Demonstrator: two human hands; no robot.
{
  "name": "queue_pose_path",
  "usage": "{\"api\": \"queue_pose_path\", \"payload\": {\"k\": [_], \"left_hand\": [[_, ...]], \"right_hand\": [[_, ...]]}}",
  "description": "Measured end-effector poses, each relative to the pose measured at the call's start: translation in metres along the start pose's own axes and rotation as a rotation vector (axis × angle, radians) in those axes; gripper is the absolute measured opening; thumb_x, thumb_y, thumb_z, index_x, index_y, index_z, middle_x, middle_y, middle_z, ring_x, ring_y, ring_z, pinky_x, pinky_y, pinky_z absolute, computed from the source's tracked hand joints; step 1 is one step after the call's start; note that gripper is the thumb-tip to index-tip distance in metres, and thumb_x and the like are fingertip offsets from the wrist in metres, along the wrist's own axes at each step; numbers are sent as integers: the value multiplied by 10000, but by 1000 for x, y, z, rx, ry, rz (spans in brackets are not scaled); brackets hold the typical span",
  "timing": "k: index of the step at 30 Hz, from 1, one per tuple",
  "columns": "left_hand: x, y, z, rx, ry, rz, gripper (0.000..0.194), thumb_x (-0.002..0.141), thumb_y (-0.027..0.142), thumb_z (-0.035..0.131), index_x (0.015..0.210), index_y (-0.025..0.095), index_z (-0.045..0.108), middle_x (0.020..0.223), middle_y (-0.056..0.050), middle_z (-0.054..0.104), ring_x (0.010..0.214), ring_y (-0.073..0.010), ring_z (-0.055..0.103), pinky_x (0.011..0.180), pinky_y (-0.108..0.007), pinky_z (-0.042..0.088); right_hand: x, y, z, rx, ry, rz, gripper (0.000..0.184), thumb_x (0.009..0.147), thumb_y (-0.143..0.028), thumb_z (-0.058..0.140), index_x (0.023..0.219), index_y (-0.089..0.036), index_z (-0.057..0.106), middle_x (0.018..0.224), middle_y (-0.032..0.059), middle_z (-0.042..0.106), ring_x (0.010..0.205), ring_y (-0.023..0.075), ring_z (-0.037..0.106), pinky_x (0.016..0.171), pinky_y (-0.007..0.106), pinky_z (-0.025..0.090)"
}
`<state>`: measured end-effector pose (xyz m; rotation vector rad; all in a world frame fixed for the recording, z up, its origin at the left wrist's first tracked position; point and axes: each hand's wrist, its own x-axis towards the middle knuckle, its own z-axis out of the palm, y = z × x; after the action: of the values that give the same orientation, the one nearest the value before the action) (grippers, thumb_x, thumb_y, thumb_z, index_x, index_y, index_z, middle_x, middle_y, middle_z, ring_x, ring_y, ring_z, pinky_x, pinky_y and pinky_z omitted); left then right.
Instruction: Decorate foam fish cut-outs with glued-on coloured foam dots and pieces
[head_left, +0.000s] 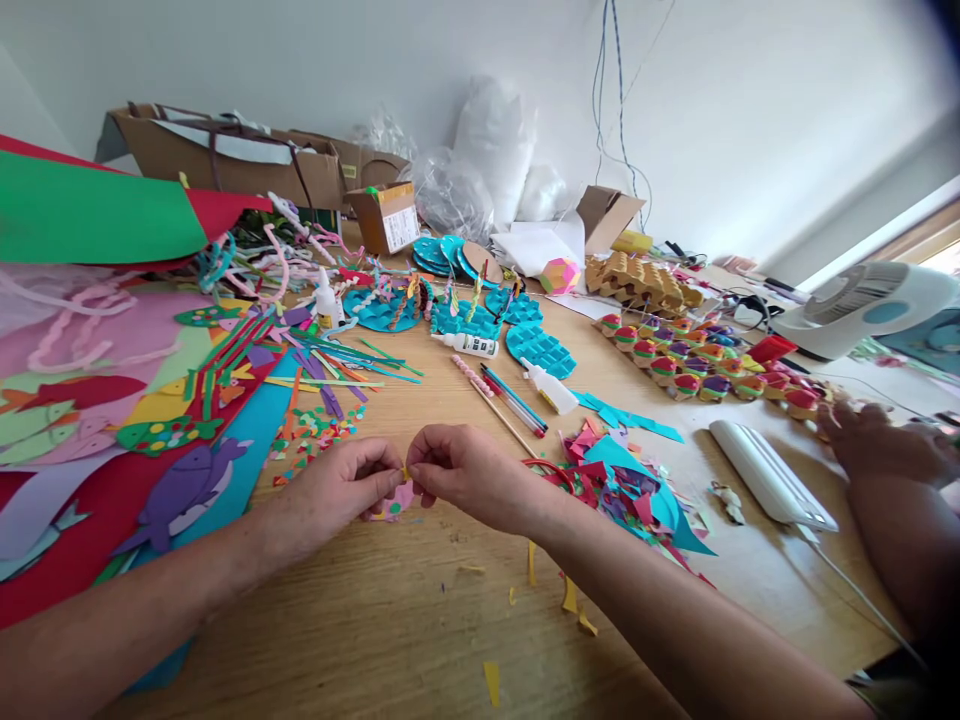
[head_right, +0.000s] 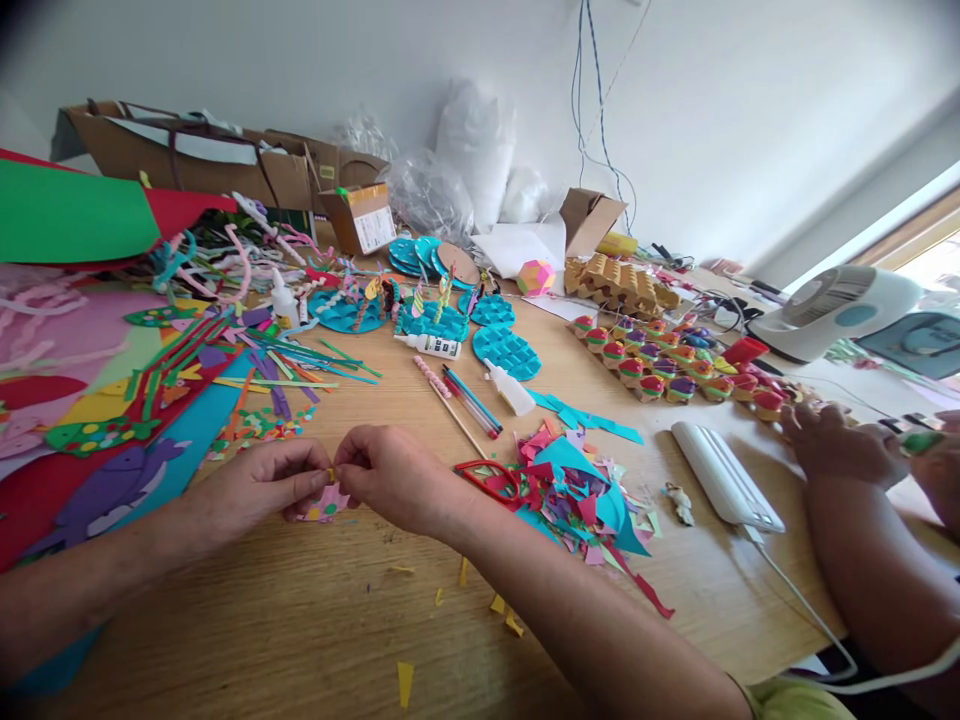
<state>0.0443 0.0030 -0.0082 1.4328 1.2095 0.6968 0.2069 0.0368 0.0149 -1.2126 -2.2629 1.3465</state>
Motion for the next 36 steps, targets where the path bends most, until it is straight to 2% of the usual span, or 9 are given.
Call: {"api": "queue_pose_path", "payload": {"k": [4, 6, 8, 11, 14, 18, 24, 36], "left_hand": [[-1, 0, -6, 49, -27, -7, 228, 723, 396, 516, 662, 177, 536, 541, 40, 492, 492, -113, 462, 464, -215, 358], [-7, -1, -10, 164, 1, -15, 234, 744, 403, 479, 714, 180, 545, 583, 33, 527, 531, -129, 498, 485, -226, 385], [-17, -2, -14, 374, 55, 7, 219, 768, 368, 448, 742, 184, 563, 649, 15, 578, 612, -155, 547, 546, -251, 422], [-37, -11, -12, 651, 93, 156, 220, 806, 252, 383, 792, 198, 596, 777, -7, 636, 753, -174, 590, 668, -285, 468], [-53, -29, -5, 856, 131, 363, 309, 823, 125, 328, 948, 212, 597, 954, -19, 645, 916, -169, 580, 799, -301, 474], [-59, -52, 0, 1038, 213, 548, 389, 822, 55, 300, 1070, 192, 566, 1100, -35, 611, 1035, -173, 534, 883, -320, 459], [-58, -67, 2, 1087, 271, 602, 426, 833, 39, 249, 1090, 171, 562, 1094, -59, 608, 1028, -193, 528, 871, -336, 470], [-57, -60, 2, 1090, 290, 614, 386, 853, 56, 257, 1054, 166, 568, 1061, -55, 622, 998, -181, 554, 860, -324, 487]], "right_hand": [[2, -1, -4, -140, -7, -36, 95, 730, -112, 485, 740, -149, 571, 585, -41, 558, 501, 54, 459, 450, 155, 313], [5, 1, -7, -216, -3, -71, 112, 723, -98, 479, 740, -148, 578, 603, -38, 553, 514, 57, 443, 468, 162, 311], [9, 2, -11, -316, -3, -130, 122, 712, -77, 484, 734, -140, 587, 652, -20, 559, 559, 66, 450, 512, 175, 325], [14, 0, -13, -466, -77, -182, 121, 717, -68, 500, 740, -123, 605, 760, 23, 578, 646, 87, 476, 596, 196, 350], [18, -5, -12, -548, -206, -173, 138, 732, -74, 502, 787, -113, 622, 870, 58, 582, 718, 106, 502, 644, 204, 367], [23, -8, -5, -626, -262, -181, 167, 754, -106, 477, 822, -118, 629, 923, 74, 573, 782, 135, 526, 673, 218, 383], [26, -1, 4, -749, -254, -232, 207, 774, -152, 441, 838, -138, 638, 925, 81, 582, 787, 162, 549, 647, 241, 388], [26, -7, 7, -852, -250, -232, 206, 785, -145, 439, 827, -134, 640, 910, 87, 593, 773, 170, 568, 604, 244, 380]]}}
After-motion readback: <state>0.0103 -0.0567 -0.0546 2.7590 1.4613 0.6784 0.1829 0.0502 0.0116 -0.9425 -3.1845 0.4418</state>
